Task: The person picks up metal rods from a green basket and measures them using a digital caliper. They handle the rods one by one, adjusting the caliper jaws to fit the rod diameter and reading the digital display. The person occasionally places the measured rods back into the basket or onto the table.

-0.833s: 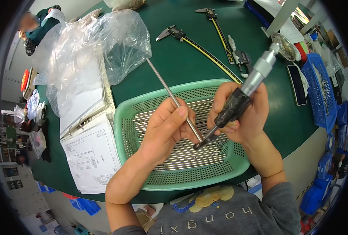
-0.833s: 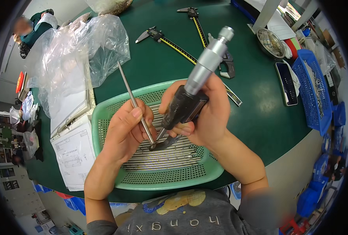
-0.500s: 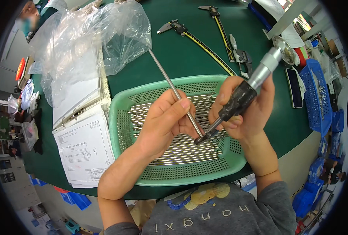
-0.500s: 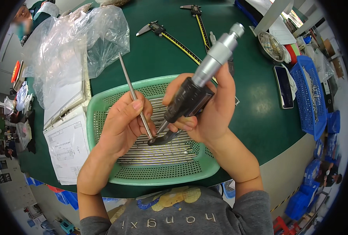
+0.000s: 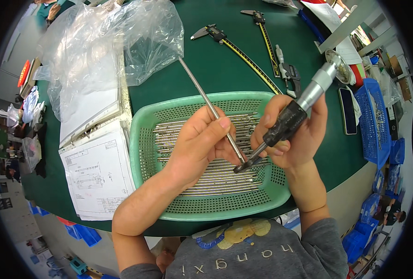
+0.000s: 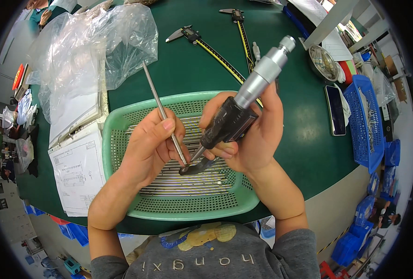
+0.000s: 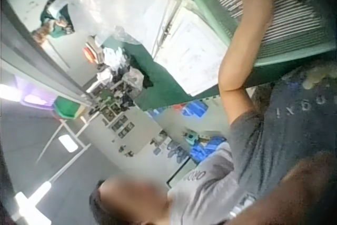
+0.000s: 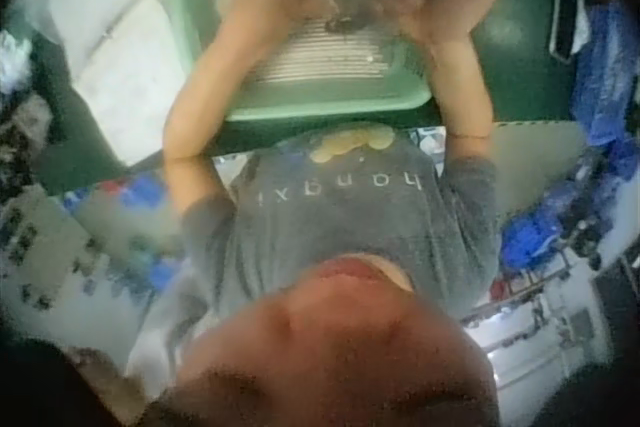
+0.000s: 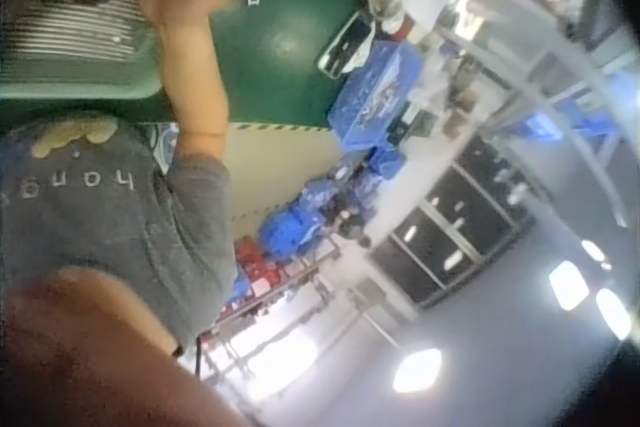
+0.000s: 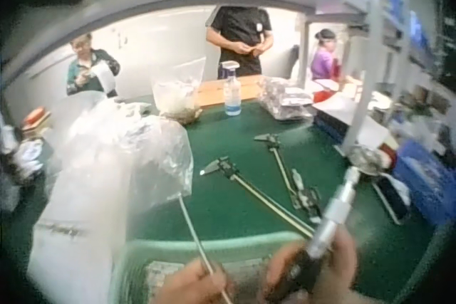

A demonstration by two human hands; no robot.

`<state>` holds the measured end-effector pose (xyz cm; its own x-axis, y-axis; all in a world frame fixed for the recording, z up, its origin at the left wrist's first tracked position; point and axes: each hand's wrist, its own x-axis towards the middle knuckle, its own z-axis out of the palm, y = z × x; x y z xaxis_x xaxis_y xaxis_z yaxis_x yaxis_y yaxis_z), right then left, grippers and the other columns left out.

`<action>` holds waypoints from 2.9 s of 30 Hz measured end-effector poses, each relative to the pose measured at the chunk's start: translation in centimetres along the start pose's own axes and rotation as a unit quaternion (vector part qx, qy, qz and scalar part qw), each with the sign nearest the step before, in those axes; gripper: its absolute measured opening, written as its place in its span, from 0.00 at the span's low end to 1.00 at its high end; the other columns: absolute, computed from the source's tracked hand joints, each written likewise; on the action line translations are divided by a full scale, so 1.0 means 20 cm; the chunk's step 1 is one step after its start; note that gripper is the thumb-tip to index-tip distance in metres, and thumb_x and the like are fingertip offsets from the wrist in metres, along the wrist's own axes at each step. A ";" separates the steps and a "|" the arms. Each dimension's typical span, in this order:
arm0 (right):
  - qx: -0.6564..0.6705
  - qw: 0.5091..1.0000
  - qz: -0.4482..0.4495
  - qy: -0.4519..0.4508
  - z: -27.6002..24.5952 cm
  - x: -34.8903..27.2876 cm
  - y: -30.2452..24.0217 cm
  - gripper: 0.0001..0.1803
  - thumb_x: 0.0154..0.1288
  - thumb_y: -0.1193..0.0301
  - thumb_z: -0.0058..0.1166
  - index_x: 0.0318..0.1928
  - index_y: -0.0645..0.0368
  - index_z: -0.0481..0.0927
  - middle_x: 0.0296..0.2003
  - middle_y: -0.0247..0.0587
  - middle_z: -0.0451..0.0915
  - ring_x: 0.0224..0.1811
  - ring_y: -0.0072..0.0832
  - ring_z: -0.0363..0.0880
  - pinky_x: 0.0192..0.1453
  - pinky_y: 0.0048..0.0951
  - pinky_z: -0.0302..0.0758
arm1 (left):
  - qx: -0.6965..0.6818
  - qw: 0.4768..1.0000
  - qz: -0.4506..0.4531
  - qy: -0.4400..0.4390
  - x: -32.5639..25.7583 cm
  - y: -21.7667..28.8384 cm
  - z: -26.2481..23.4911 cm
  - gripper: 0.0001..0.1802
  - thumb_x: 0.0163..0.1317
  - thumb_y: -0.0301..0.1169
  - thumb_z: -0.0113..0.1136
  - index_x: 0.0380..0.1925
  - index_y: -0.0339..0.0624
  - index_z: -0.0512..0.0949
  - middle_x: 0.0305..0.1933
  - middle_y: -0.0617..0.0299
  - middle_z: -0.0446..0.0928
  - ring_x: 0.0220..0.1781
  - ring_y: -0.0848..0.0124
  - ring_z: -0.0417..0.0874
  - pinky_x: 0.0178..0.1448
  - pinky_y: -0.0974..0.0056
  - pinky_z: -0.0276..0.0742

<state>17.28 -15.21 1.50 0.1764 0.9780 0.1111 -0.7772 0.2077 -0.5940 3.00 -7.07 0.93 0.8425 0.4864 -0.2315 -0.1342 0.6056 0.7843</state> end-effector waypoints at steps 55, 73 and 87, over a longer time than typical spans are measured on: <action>-0.025 1.000 0.003 0.014 -0.01 0.00 0.00 0.44 0.53 0.37 0.17 0.25 0.70 0.70 0.04 0.32 0.58 0.04 0.19 0.53 0.14 0.23 0.64 | 0.009 1.000 -0.021 0.021 0.01 -0.02 0.00 0.10 0.59 0.36 0.47 0.29 0.42 0.63 0.25 0.62 0.68 0.19 0.75 0.74 0.21 0.74 0.70; -0.023 1.000 -0.010 -0.014 -0.02 0.00 0.02 0.45 0.53 0.35 0.20 0.26 0.70 0.71 0.04 0.31 0.58 0.04 0.17 0.54 0.13 0.21 0.62 | -0.008 0.999 -0.046 0.012 0.00 -0.02 0.00 0.09 0.60 0.36 0.46 0.30 0.41 0.63 0.24 0.62 0.70 0.21 0.74 0.75 0.24 0.73 0.72; -0.022 1.000 0.013 0.010 -0.03 0.00 0.01 0.44 0.53 0.34 0.21 0.25 0.68 0.71 0.04 0.30 0.57 0.04 0.18 0.54 0.14 0.22 0.64 | -0.023 0.999 -0.044 0.016 0.01 -0.04 -0.01 0.09 0.60 0.36 0.46 0.30 0.42 0.64 0.26 0.63 0.70 0.22 0.74 0.75 0.25 0.72 0.71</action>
<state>17.50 -15.29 1.01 0.1688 0.9824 0.0803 -0.7545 0.1812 -0.6307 3.12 -7.38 0.20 0.8351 0.4497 -0.3167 -0.0849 0.6743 0.7336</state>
